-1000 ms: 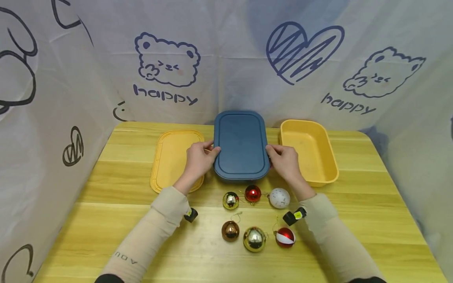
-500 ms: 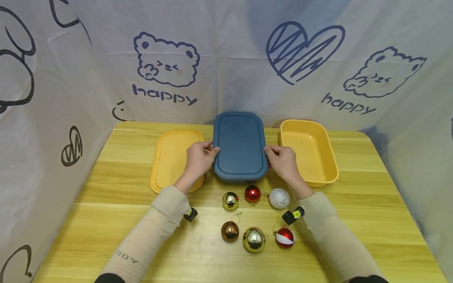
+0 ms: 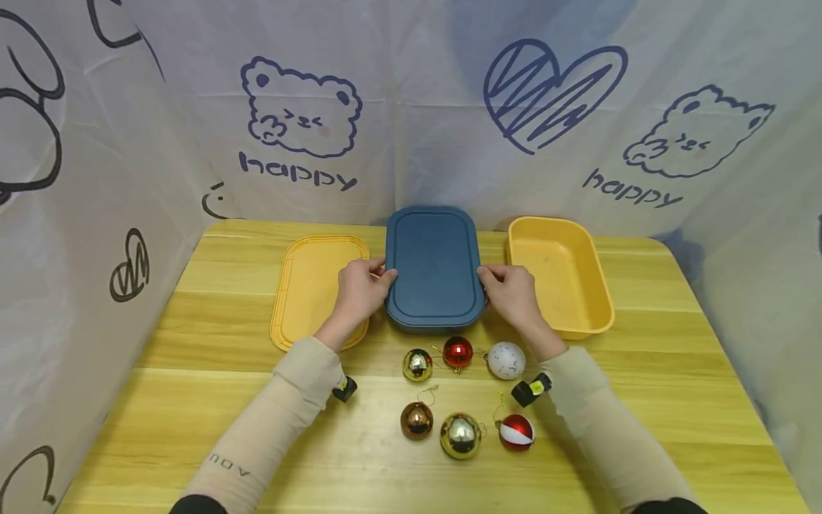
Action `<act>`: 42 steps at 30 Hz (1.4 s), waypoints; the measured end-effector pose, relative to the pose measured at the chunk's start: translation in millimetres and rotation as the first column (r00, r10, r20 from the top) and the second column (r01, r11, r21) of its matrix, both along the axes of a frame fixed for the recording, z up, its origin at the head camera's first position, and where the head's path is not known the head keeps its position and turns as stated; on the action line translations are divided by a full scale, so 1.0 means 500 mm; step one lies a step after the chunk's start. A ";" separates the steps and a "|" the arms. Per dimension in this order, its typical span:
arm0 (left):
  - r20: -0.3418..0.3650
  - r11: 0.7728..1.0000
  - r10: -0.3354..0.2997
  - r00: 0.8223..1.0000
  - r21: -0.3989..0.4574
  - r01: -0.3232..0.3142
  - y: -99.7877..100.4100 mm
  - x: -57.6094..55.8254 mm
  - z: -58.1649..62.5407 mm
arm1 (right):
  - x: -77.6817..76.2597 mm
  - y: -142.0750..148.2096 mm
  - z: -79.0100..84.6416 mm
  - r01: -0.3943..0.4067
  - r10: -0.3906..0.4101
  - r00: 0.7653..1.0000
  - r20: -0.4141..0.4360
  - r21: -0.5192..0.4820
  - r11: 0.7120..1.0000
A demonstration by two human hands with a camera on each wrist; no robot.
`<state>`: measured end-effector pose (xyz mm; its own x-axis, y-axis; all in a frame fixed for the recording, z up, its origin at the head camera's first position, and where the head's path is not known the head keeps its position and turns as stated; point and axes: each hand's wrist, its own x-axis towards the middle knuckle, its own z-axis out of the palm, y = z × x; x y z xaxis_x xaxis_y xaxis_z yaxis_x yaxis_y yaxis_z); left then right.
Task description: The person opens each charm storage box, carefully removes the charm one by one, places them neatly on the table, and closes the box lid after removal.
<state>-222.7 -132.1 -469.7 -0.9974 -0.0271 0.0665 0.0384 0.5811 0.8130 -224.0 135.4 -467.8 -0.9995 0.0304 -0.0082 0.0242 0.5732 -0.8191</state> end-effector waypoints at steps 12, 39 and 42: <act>-0.002 1.000 0.003 1.000 -0.009 -0.003 0.002 -0.003 -0.006 | -0.003 0.001 -0.002 -0.010 0.010 1.000 0.016 0.021 1.000; -0.012 1.000 -0.008 1.000 0.008 0.009 0.000 0.001 -0.012 | -0.001 -0.003 -0.006 -0.009 0.008 1.000 0.020 0.051 0.999; -0.020 1.000 -0.010 1.000 0.016 0.010 0.001 0.002 -0.017 | 0.000 -0.003 -0.008 -0.010 0.010 1.000 0.011 0.046 0.999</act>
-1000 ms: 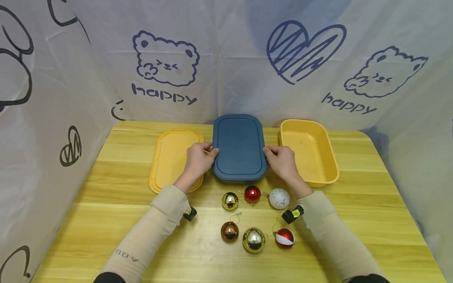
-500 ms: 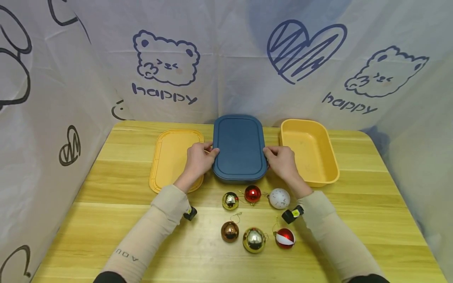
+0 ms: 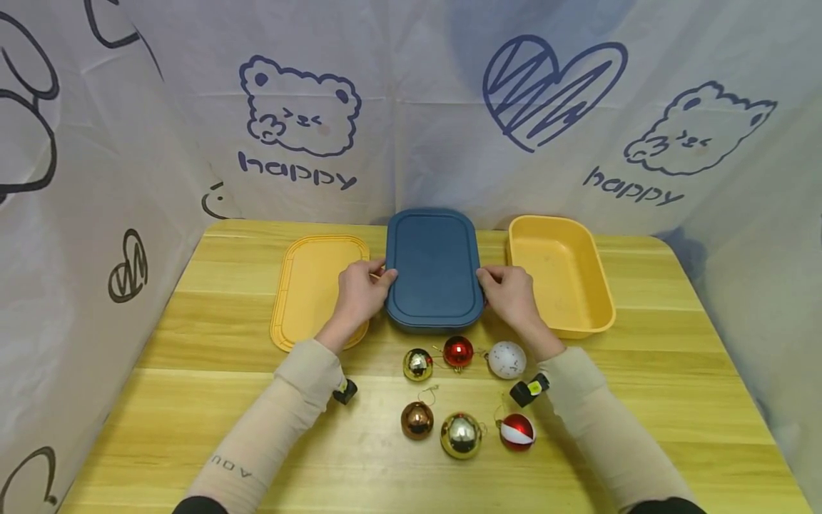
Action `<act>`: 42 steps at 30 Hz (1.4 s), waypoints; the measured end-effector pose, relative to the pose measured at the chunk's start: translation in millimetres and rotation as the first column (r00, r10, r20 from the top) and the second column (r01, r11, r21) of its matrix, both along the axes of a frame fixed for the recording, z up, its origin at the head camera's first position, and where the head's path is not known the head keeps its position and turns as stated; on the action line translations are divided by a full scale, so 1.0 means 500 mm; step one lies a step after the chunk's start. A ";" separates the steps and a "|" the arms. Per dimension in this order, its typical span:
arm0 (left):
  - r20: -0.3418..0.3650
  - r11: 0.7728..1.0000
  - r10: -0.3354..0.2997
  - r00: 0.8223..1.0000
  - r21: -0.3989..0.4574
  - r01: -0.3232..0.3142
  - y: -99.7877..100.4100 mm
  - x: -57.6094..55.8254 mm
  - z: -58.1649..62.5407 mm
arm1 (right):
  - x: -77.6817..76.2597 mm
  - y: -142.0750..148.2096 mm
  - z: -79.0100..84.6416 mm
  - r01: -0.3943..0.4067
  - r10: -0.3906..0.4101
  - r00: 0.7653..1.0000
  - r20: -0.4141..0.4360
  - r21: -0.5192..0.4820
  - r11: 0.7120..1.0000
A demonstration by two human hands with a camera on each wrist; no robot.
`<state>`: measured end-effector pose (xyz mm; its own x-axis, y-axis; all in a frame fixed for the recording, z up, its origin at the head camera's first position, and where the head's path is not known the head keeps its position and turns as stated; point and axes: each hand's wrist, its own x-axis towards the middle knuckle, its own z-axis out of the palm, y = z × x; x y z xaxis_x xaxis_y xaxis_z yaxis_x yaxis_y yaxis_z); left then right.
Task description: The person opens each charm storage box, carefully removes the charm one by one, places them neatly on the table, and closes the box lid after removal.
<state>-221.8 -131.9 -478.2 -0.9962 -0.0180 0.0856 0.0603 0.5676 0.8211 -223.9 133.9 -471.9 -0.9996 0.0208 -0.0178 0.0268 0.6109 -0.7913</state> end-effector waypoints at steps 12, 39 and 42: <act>0.004 0.994 0.016 1.000 0.112 -0.016 -0.006 0.002 -0.016 | 0.003 -0.003 -0.011 0.007 -0.006 0.996 -0.093 0.009 1.000; 0.016 0.991 -0.020 1.000 0.130 0.018 -0.009 -0.002 -0.019 | 0.004 -0.001 -0.019 -0.032 0.040 0.989 -0.144 0.054 0.998; 0.026 0.992 -0.025 0.999 0.121 0.022 -0.010 -0.002 -0.019 | 0.003 0.000 -0.020 -0.038 0.046 0.989 -0.139 0.062 0.997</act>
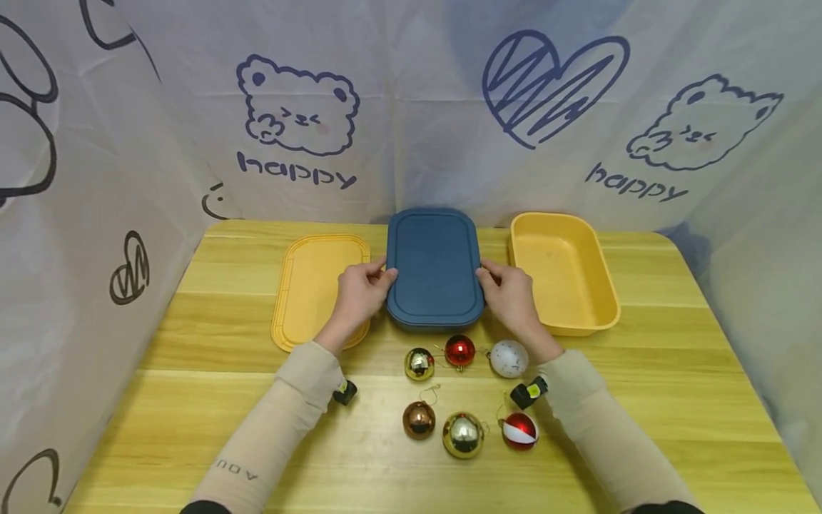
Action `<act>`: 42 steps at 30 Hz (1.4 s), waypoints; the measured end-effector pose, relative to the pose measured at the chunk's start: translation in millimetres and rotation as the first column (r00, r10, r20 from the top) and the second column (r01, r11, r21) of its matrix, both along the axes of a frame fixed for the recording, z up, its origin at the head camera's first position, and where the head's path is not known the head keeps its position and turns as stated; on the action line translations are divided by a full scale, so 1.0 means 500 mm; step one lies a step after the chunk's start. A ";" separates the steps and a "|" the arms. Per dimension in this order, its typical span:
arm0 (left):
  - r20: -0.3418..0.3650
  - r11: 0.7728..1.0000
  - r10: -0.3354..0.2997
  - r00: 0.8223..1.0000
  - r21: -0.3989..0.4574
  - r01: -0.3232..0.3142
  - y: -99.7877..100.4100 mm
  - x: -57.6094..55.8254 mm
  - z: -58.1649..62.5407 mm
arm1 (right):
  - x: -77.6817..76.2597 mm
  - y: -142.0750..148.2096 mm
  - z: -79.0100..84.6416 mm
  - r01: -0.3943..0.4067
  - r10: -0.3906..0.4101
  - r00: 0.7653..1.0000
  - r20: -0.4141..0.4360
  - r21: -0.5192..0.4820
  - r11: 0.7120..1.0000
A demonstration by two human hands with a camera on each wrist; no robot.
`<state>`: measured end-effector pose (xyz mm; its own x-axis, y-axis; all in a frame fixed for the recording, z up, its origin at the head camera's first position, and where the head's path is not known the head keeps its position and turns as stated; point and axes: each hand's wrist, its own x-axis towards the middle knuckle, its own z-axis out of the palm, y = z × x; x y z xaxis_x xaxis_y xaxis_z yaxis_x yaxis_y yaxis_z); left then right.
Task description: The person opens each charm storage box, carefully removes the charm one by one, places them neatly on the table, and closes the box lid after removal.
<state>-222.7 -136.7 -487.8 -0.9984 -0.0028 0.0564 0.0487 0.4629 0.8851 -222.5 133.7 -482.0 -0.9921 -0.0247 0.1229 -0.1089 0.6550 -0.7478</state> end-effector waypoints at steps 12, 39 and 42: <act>-0.014 1.000 0.020 1.000 0.007 -0.020 0.002 0.005 -0.002 | 0.001 -0.001 0.000 0.001 -0.001 1.000 0.002 0.008 1.000; -0.091 0.980 0.133 0.987 -0.138 -0.145 -0.129 0.030 -0.001 | 0.003 0.148 0.046 0.102 -0.096 0.976 -0.197 0.019 0.995; -0.098 0.970 0.173 0.980 -0.154 -0.187 -0.166 0.040 -0.003 | 0.012 0.196 0.051 0.157 -0.150 0.964 -0.217 0.013 0.988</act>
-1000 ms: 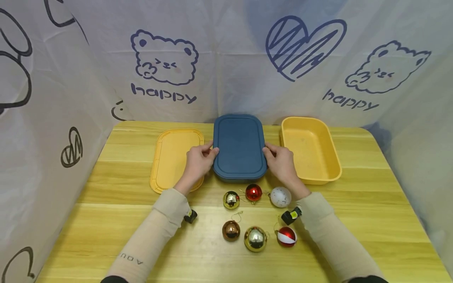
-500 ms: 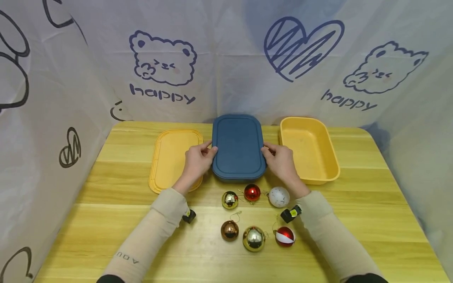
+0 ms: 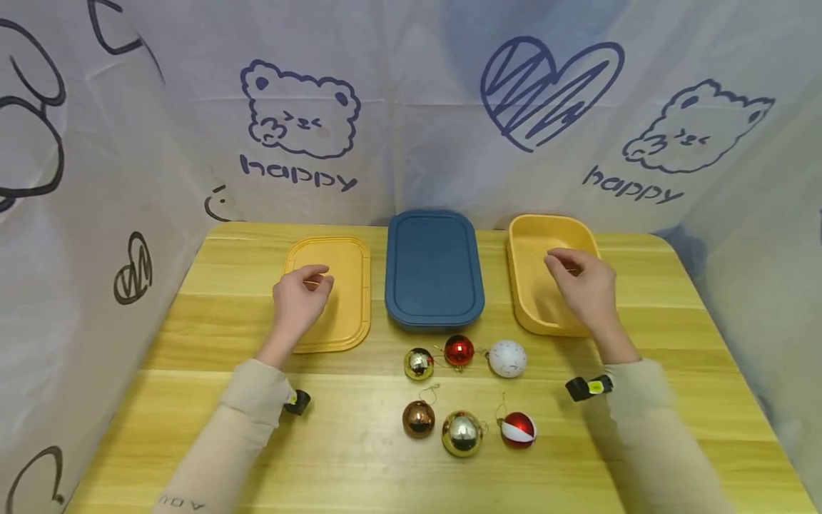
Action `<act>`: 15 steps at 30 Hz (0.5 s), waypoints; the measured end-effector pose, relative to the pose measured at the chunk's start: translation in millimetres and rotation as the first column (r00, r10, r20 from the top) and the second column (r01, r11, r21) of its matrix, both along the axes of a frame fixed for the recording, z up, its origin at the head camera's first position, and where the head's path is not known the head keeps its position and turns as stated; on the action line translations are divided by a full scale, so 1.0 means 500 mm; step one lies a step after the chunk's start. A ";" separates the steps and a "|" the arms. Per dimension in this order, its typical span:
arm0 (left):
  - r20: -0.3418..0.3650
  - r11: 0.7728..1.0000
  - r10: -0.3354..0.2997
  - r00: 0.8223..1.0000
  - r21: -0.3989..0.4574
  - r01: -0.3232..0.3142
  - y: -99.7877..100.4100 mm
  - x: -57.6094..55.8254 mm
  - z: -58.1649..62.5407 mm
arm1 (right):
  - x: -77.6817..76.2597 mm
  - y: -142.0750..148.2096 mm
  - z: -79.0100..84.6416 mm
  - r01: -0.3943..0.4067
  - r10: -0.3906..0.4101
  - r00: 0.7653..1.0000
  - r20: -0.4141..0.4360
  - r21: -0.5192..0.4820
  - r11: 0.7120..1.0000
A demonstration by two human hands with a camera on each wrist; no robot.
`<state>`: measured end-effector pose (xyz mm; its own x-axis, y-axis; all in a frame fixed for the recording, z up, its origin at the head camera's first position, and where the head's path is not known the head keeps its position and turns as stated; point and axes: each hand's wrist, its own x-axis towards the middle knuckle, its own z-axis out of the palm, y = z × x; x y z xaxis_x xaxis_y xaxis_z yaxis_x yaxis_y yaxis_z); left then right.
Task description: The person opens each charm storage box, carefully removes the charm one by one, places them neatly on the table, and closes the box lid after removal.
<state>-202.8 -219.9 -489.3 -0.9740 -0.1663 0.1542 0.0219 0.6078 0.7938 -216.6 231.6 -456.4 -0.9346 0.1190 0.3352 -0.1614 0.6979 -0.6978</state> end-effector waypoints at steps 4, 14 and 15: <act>-0.015 0.999 0.050 0.999 -0.014 -0.050 -0.041 0.014 -0.001 | 0.011 0.064 -0.001 0.044 -0.044 0.998 -0.046 0.000 0.999; -0.009 0.985 0.149 0.989 -0.087 -0.149 -0.134 0.062 0.001 | 0.039 0.171 -0.040 0.113 -0.115 0.993 0.041 0.039 0.993; 0.005 0.984 0.155 0.988 -0.093 -0.153 -0.142 0.065 0.002 | 0.040 0.177 -0.045 0.118 -0.120 0.991 0.054 0.039 0.992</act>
<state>-170.3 -290.8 -488.4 -0.9397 -0.3002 0.1641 -0.0869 0.6734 0.7342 -196.4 320.1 -478.8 -0.9319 0.2195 0.2888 -0.0372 0.7342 -0.6779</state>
